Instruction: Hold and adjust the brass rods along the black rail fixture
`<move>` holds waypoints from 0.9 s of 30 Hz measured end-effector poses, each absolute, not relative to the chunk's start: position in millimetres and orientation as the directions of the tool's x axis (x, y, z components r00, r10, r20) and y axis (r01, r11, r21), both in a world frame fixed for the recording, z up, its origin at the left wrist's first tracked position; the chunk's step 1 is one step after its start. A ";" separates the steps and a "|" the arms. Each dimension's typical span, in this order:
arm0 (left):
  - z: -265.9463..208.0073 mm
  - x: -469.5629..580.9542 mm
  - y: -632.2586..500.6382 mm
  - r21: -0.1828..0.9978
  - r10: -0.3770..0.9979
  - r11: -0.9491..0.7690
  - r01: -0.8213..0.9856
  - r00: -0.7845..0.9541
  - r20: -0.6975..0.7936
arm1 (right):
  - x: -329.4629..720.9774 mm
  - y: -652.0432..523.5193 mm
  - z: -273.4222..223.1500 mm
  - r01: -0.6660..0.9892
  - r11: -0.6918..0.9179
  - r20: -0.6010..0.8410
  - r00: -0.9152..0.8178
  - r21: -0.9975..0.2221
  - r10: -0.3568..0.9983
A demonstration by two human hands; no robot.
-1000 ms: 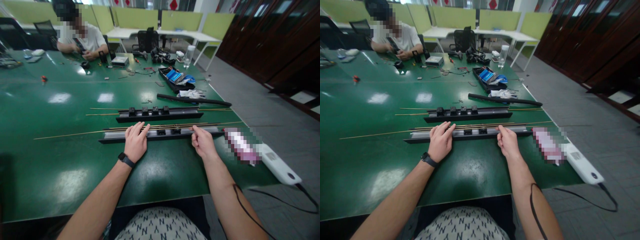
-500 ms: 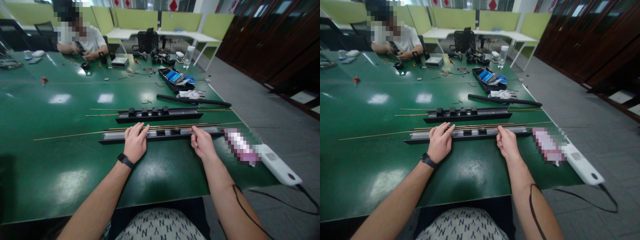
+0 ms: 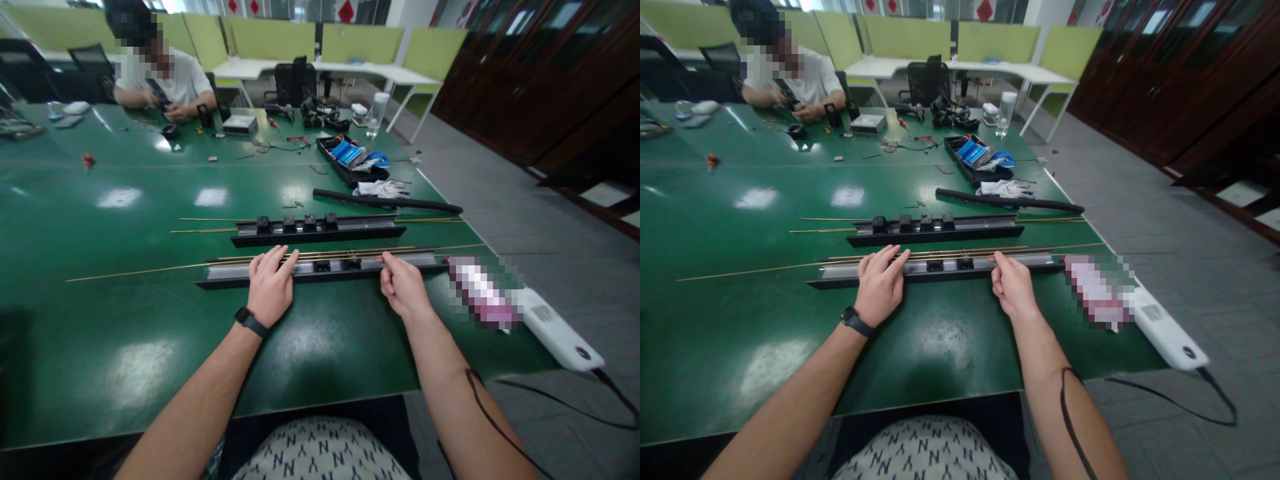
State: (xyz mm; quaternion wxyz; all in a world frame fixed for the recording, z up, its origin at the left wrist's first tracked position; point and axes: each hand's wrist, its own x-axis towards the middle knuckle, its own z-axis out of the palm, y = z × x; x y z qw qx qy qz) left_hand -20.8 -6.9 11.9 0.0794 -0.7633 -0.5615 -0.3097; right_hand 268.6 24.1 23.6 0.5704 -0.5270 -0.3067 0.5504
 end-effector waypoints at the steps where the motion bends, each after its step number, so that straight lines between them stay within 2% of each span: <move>1: 12.1 -20.7 -7.1 0.225 0.808 -0.355 0.907 0.176 0.563 | 268.4 24.0 23.4 -0.301 -0.157 -0.224 0.202 -0.941 0.953; 7: 12.1 -20.3 -6.9 0.217 0.810 -0.352 0.910 0.180 0.558 | 263.9 22.5 23.9 -0.270 -0.191 -0.231 0.126 -0.944 0.965; 15: 11.3 -20.3 -6.5 0.211 0.804 -0.354 0.911 0.182 0.566 | 267.1 24.3 23.7 -0.299 -0.162 -0.233 0.222 -0.941 0.947; 22: 10.4 -20.9 -6.4 0.215 0.810 -0.350 0.912 0.180 0.558 | 263.6 22.1 23.5 -0.278 -0.180 -0.222 0.128 -0.944 0.967; 27: 11.6 -20.3 -6.8 0.220 0.810 -0.353 0.909 0.179 0.558 | 265.3 23.0 24.4 -0.289 -0.184 -0.238 0.163 -0.940 0.958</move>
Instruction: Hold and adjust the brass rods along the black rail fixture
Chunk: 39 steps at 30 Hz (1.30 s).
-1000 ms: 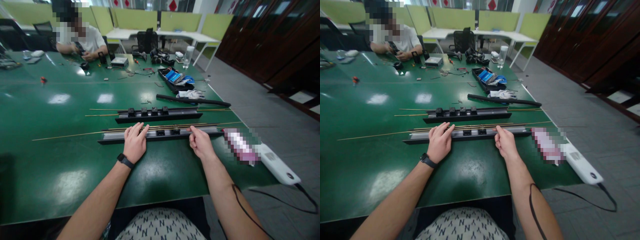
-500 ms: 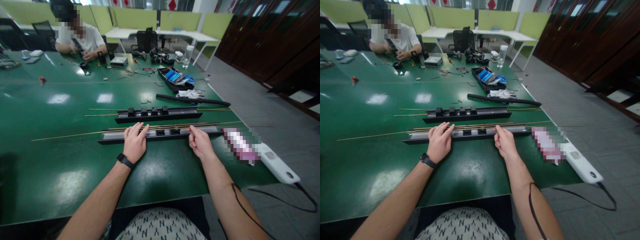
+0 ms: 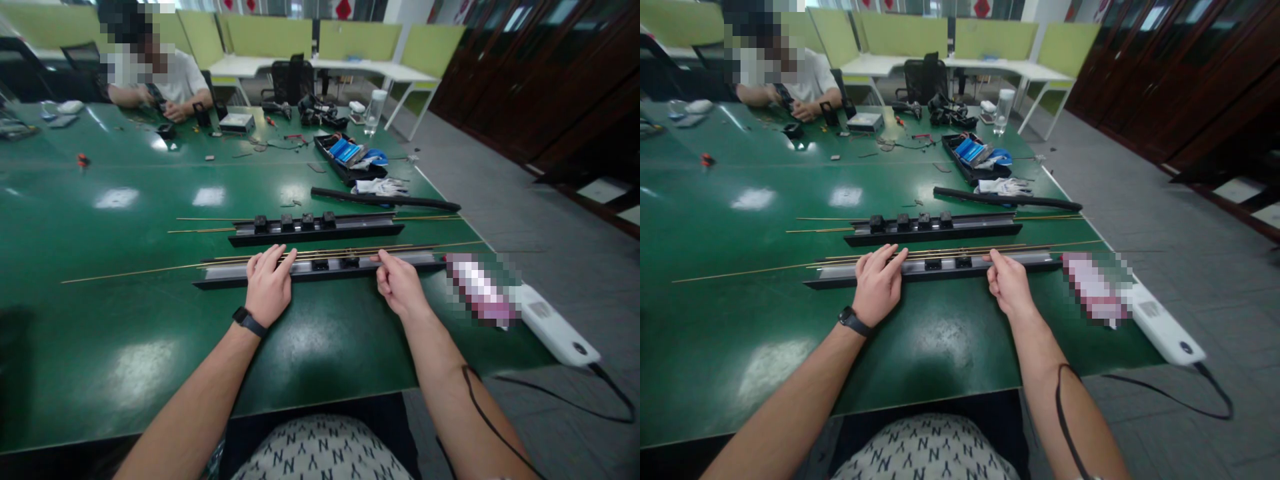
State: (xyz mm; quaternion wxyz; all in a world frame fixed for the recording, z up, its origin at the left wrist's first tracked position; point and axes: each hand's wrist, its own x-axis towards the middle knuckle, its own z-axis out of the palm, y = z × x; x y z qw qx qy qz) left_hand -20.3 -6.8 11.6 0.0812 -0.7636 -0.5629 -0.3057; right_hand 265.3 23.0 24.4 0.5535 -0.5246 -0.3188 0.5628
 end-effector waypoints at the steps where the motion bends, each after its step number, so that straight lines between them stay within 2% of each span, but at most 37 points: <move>1: 11.8 -20.2 -6.9 0.220 0.810 -0.353 0.909 0.179 0.558 | 266.1 23.3 24.1 -0.292 -0.181 -0.238 0.172 -0.939 0.956; 10: 11.2 -20.5 -6.6 0.256 0.814 -0.359 0.897 0.168 0.555 | 266.8 23.2 23.4 -0.279 -0.154 -0.209 0.178 -0.948 0.962; 21: 8.5 -22.4 -5.5 0.254 0.816 -0.367 0.895 0.178 0.551 | 275.6 29.2 24.4 -0.292 -0.128 -0.232 0.355 -0.948 0.906; 26: 7.7 -22.0 -5.0 0.247 0.808 -0.365 0.897 0.174 0.563 | 272.5 28.1 22.3 -0.260 -0.120 -0.201 0.312 -0.958 0.929; 32: 10.1 -21.9 -5.7 0.253 0.816 -0.362 0.897 0.174 0.552 | 270.0 25.6 23.7 -0.248 -0.178 -0.236 0.229 -0.952 0.945; 39: 10.1 -22.1 -5.7 0.266 0.821 -0.367 0.892 0.175 0.544 | 276.2 26.8 25.1 -0.294 -0.121 -0.210 0.293 -0.948 0.933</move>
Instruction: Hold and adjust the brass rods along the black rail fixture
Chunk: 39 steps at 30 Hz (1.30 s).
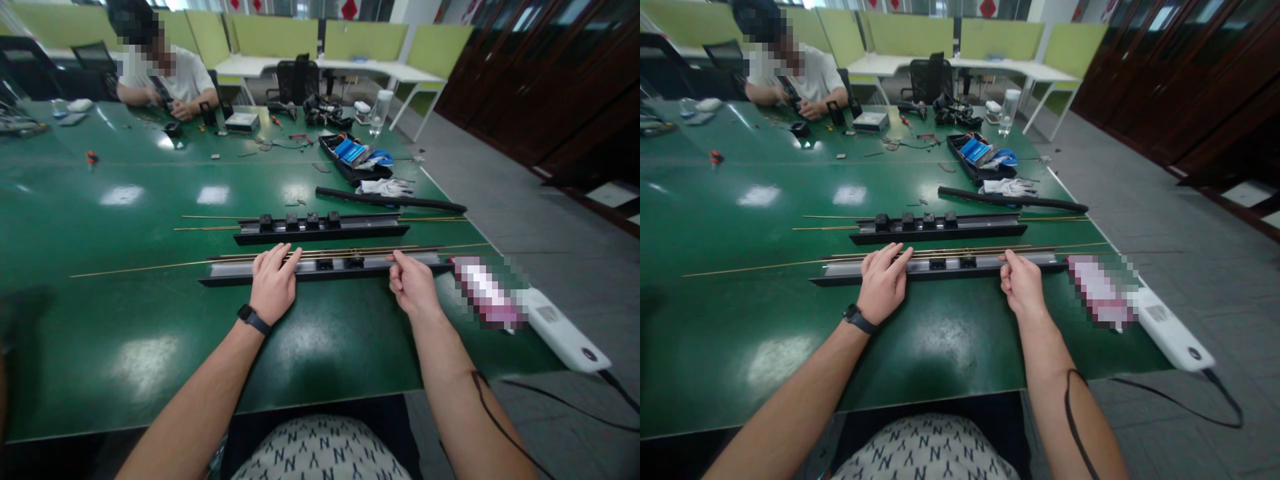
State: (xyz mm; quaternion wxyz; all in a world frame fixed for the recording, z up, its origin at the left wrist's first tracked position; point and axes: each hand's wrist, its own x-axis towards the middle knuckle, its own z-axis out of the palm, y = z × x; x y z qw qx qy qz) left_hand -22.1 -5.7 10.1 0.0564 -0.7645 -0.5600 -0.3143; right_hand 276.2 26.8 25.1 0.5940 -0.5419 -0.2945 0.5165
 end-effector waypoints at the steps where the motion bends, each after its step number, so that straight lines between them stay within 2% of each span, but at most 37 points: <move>1: 10.1 -22.1 -5.7 0.268 0.821 -0.368 0.891 0.175 0.544 | 276.7 26.9 25.0 -0.296 -0.120 -0.212 0.301 -0.948 0.930; 10: 11.9 -21.7 -6.2 0.259 0.823 -0.359 0.897 0.174 0.541 | 271.8 25.4 26.1 -0.282 -0.186 -0.261 0.261 -0.941 0.929; 17: 10.8 -22.6 -5.8 0.246 0.821 -0.362 0.899 0.182 0.541 | 277.1 27.4 26.3 -0.293 -0.117 -0.210 0.311 -0.949 0.927; 23: 10.6 -22.0 -5.9 0.255 0.818 -0.363 0.896 0.176 0.547 | 279.7 29.2 26.3 -0.295 -0.115 -0.227 0.380 -0.949 0.897; 30: 11.9 -21.7 -6.3 0.246 0.817 -0.365 0.898 0.182 0.547 | 273.0 25.5 26.3 -0.245 -0.145 -0.215 0.289 -0.959 0.933; 39: 11.0 -23.0 -5.6 0.243 0.818 -0.367 0.898 0.187 0.544 | 279.6 28.8 25.2 -0.293 -0.102 -0.206 0.352 -0.951 0.913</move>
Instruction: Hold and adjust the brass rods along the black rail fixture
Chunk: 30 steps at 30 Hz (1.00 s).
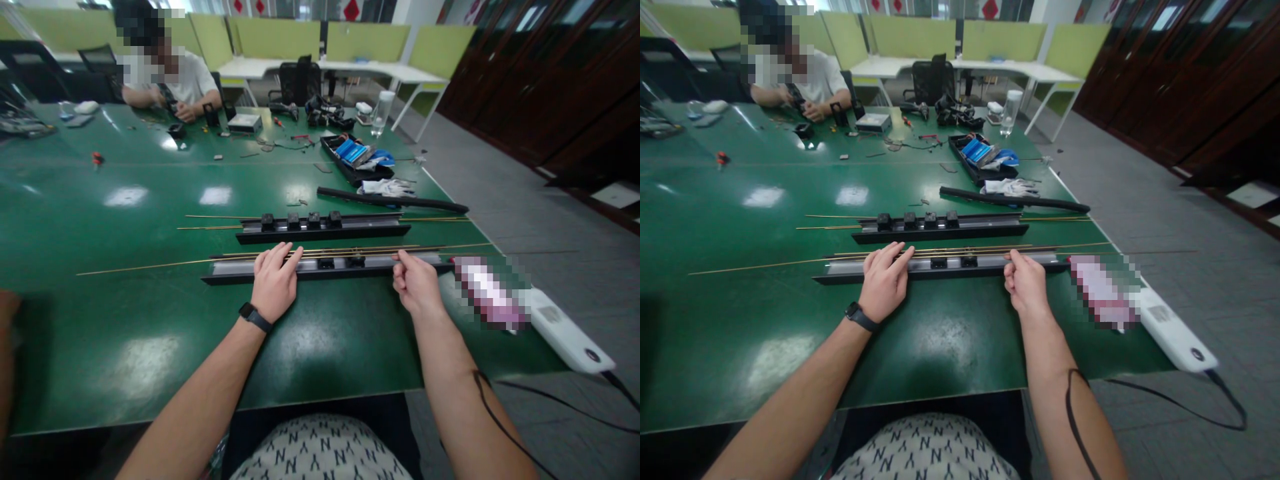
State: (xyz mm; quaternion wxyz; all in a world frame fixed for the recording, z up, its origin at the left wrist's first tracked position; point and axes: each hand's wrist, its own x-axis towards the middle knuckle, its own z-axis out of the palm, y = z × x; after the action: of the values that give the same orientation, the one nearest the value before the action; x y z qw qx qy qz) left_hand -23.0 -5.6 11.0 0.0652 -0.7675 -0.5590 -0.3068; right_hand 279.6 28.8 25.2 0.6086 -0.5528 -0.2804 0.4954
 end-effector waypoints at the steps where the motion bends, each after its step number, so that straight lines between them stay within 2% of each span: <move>1: 11.0 -22.9 -5.8 0.241 0.818 -0.367 0.899 0.188 0.544 | 280.0 28.9 25.0 -0.295 -0.102 -0.208 0.356 -0.950 0.911; 12: 10.5 -22.4 -5.6 0.238 0.810 -0.364 0.901 0.180 0.558 | 277.6 28.2 23.6 -0.249 -0.132 -0.215 0.344 -0.959 0.914; 30: 10.4 -22.6 -6.0 0.222 0.803 -0.368 0.903 0.189 0.565 | 276.6 27.5 26.2 -0.297 -0.122 -0.213 0.297 -0.947 0.931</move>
State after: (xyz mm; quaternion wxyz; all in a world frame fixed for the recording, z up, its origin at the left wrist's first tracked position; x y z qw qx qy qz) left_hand -22.6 -6.0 10.4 0.0805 -0.7667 -0.5562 -0.3103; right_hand 276.6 27.5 26.2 0.5948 -0.5429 -0.2917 0.5161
